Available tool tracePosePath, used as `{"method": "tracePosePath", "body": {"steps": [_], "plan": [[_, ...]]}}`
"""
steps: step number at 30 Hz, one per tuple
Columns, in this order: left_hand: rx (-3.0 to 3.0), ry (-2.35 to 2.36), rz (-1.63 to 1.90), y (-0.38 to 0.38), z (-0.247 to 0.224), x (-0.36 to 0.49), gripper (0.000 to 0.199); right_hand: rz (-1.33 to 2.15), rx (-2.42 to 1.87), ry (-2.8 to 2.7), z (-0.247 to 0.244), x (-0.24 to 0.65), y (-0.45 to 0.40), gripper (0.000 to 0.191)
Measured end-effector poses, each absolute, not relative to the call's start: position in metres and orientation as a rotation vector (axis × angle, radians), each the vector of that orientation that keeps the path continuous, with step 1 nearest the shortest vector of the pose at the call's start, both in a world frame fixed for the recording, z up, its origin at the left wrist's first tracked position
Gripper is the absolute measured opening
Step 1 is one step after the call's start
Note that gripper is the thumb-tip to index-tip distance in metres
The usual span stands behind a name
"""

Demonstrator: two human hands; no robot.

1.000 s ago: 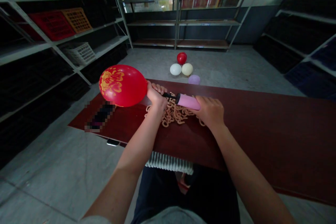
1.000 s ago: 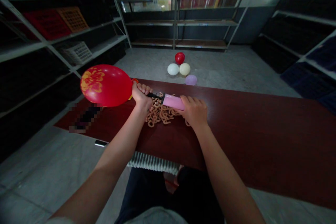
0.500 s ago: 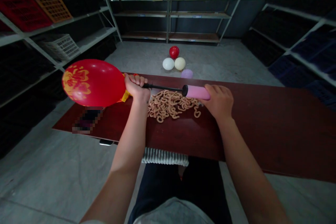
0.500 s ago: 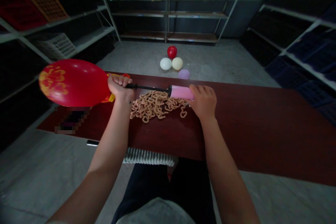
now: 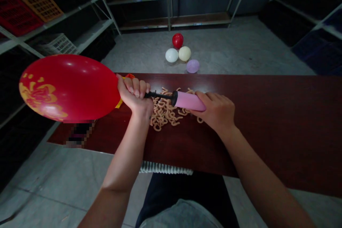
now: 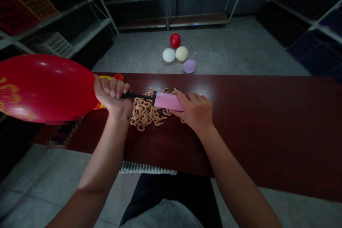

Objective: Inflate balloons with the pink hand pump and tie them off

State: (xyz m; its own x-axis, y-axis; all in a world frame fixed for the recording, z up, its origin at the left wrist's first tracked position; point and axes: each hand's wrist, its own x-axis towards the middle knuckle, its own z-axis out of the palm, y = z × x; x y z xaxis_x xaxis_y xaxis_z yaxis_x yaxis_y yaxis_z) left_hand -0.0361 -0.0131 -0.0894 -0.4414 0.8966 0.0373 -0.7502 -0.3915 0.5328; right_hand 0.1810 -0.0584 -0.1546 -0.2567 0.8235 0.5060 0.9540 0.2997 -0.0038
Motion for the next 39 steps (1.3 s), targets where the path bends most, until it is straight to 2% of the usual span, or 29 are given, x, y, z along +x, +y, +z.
{"method": "tracePosePath", "body": {"steps": [5, 16, 31, 35, 39], "plan": [[0.421, 0.559, 1.848, -0.022, -0.091, -0.018, 0.059, -0.374, -1.548, -2.133, -0.154, 0.155, -0.070, 0.049], [0.340, 0.640, 1.856, -0.005, -0.104, -0.030, 0.060, -0.374, -1.487, -2.146, -0.164, 0.151, -0.050, 0.049], [0.152, 0.585, 1.996, 0.020, -0.116, -0.070, 0.044, -0.638, -1.557, -2.087, -0.166, 0.188, -0.031, 0.040], [0.128, 0.578, 2.005, 0.021, -0.115, -0.080, 0.043, -0.690, -1.588, -2.008, -0.165, 0.207, -0.031, 0.037], [0.110, 0.521, 2.044, 0.016, -0.106, -0.090, 0.045, -0.687, -1.600, -1.916, -0.164, 0.221, -0.034, 0.041]]}}
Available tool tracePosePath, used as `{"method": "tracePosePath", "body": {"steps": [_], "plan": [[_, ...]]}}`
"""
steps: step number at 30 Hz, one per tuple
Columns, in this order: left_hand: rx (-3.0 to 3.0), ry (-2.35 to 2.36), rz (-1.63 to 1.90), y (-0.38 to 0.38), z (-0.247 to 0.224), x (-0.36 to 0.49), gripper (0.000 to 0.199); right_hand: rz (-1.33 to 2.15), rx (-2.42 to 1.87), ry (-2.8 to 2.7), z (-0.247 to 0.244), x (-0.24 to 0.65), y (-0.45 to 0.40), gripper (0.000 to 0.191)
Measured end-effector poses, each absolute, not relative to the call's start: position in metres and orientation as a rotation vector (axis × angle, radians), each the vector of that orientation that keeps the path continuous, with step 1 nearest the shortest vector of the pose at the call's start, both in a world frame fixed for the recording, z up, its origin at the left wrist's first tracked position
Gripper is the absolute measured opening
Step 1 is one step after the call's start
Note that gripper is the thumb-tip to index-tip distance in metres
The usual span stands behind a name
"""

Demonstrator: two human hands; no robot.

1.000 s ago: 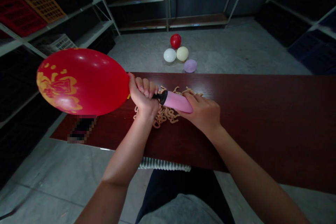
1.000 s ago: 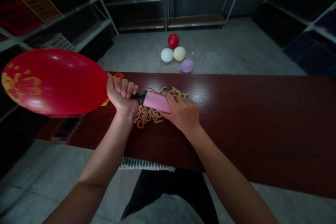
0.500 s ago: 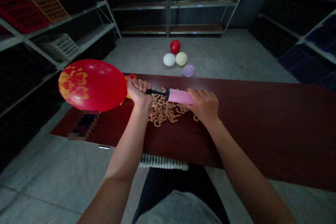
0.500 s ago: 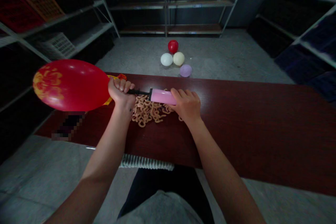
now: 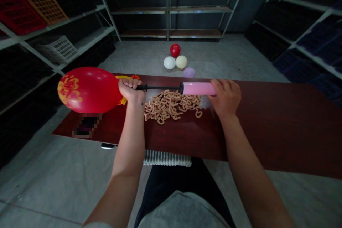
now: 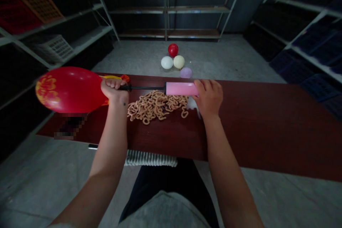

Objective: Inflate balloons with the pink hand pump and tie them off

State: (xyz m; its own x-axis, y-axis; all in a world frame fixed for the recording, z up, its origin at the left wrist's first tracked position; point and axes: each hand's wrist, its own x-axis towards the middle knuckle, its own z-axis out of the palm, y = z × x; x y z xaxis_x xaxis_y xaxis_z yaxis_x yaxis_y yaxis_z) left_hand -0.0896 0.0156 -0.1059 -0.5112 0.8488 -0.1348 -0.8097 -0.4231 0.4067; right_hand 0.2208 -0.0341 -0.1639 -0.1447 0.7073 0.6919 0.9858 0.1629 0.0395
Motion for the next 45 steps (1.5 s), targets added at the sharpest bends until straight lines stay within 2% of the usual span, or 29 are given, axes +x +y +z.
{"method": "tracePosePath", "body": {"steps": [8, 12, 21, 26, 32, 37, 45], "plan": [[0.246, 0.492, 2.097, 0.006, -0.094, -0.087, 0.052, -0.419, -1.573, -1.811, -0.164, 0.216, -0.032, 0.041], [0.298, 0.478, 2.075, -0.001, -0.089, -0.075, 0.054, -0.405, -1.588, -1.857, -0.160, 0.211, -0.034, 0.037], [0.409, 0.561, 1.882, -0.013, -0.095, -0.032, 0.059, -0.397, -1.584, -2.056, -0.153, 0.171, -0.057, 0.046], [0.361, 0.574, 1.850, -0.008, -0.099, -0.030, 0.058, -0.361, -1.594, -2.064, -0.155, 0.166, -0.056, 0.045], [0.326, 0.567, 1.854, -0.004, -0.105, -0.028, 0.057, -0.395, -1.646, -2.039, -0.164, 0.167, -0.048, 0.044], [0.316, 0.625, 1.914, 0.003, -0.112, -0.036, 0.055, -0.430, -1.499, -2.097, -0.168, 0.163, -0.038, 0.037], [0.256, 0.608, 2.005, 0.016, -0.119, -0.059, 0.047, -0.612, -1.495, -2.112, -0.167, 0.176, -0.029, 0.033]]}}
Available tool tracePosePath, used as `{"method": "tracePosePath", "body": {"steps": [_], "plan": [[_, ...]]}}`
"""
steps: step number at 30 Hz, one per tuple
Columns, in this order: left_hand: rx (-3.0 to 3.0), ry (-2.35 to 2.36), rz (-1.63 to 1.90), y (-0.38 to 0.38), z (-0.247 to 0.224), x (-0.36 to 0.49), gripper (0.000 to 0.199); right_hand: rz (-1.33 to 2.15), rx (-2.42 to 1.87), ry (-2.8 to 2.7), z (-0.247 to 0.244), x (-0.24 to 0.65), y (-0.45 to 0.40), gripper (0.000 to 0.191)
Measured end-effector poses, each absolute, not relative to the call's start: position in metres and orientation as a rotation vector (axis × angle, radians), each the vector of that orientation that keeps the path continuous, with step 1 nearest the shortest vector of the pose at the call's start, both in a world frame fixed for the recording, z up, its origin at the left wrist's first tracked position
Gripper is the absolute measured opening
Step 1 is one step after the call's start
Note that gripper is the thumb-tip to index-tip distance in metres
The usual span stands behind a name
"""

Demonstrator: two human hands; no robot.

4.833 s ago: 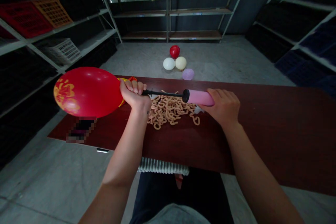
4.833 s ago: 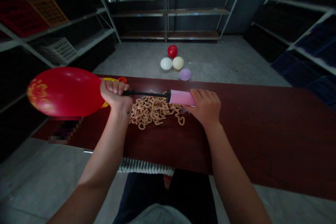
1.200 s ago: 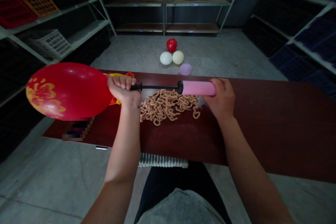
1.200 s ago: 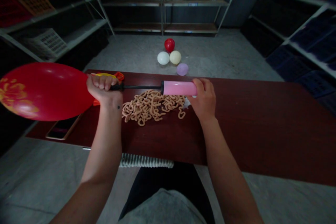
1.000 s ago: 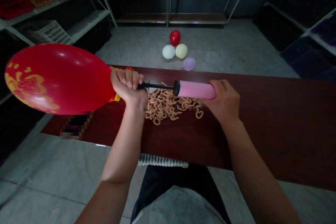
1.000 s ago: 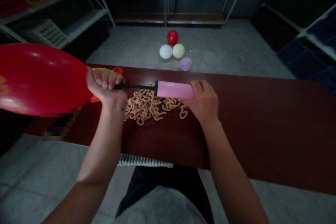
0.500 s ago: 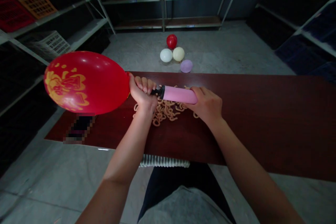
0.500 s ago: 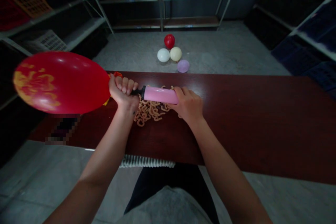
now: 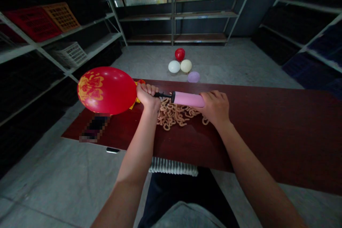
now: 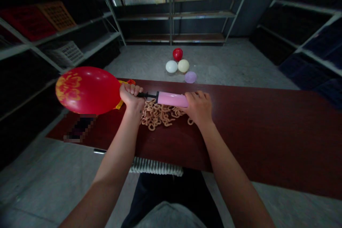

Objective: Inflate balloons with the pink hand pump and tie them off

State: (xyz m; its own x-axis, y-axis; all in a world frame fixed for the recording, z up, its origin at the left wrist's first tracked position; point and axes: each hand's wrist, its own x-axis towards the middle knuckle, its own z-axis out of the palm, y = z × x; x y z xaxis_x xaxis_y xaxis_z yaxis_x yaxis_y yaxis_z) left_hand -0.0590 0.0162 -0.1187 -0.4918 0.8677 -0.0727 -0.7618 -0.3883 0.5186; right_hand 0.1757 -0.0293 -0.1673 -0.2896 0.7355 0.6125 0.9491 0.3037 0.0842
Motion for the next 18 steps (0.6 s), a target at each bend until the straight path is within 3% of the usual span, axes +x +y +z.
{"method": "tracePosePath", "body": {"steps": [9, 13, 18], "plan": [[0.234, 0.557, 2.080, 0.014, -0.108, -0.084, 0.041, -0.776, -1.599, -1.977, -0.165, 0.224, -0.026, 0.027], [0.300, 0.496, 2.074, 0.010, -0.103, -0.087, 0.040, -0.715, -1.557, -1.922, -0.164, 0.230, -0.026, 0.023], [0.425, 0.536, 2.112, 0.009, -0.104, -0.095, 0.044, -0.527, -1.513, -1.975, -0.165, 0.218, -0.029, 0.035]]}}
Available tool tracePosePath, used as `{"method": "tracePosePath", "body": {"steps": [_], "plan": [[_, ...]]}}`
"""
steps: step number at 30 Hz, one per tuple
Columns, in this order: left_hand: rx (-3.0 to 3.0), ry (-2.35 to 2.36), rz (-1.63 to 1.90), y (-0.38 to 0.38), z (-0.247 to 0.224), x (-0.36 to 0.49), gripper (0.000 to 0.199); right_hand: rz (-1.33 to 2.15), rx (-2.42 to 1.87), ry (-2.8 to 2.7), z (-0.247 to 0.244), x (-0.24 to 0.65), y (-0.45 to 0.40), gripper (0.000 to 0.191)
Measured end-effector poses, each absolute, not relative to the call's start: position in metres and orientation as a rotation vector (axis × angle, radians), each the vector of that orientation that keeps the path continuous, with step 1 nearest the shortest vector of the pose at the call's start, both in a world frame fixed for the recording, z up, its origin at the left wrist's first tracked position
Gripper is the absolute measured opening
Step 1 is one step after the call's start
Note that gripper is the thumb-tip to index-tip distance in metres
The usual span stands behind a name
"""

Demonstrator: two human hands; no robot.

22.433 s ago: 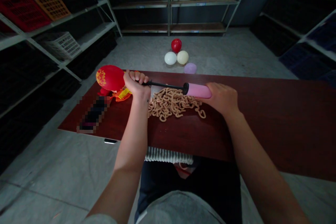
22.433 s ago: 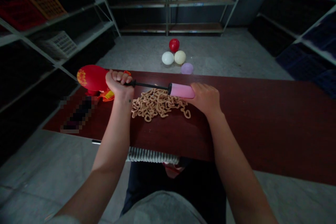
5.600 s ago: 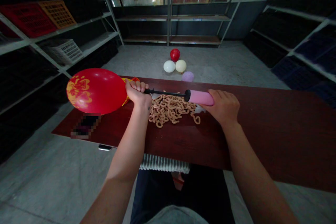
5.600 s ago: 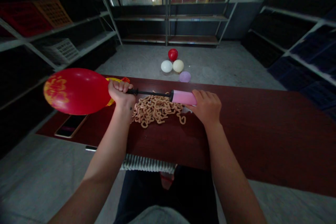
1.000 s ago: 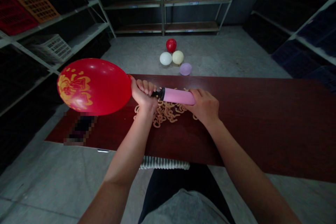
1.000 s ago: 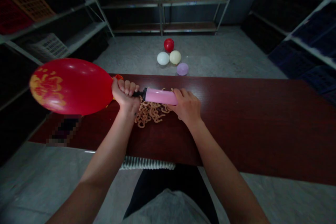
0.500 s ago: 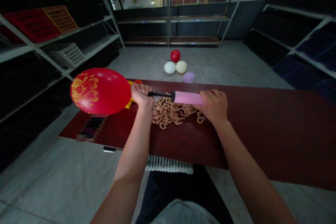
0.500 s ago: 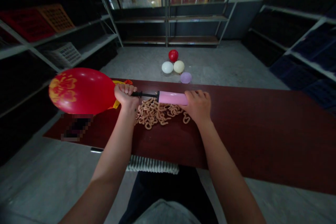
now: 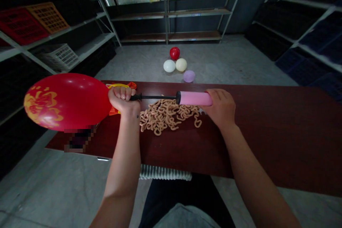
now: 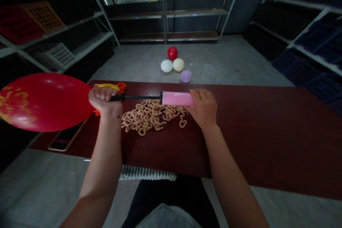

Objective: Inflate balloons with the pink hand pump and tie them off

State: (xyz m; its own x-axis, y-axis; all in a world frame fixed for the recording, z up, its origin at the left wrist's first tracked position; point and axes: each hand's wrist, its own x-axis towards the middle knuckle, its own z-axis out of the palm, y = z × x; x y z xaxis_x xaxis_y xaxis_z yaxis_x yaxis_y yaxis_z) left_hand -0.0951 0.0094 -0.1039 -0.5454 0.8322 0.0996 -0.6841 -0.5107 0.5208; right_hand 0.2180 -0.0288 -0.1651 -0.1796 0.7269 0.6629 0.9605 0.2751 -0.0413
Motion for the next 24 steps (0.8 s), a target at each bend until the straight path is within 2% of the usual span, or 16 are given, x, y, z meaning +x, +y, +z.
{"method": "tracePosePath", "body": {"steps": [6, 14, 24], "plan": [[0.556, 0.640, 2.099, 0.009, -0.105, -0.095, 0.050, -0.484, -1.523, -2.043, -0.157, 0.197, -0.038, 0.040], [0.473, 0.600, 1.899, -0.015, -0.097, -0.029, 0.049, -0.350, -1.448, -2.145, -0.154, 0.174, -0.055, 0.049], [0.390, 0.645, 1.882, -0.006, -0.112, -0.025, 0.047, -0.375, -1.448, -2.164, -0.163, 0.175, -0.045, 0.046]]}}
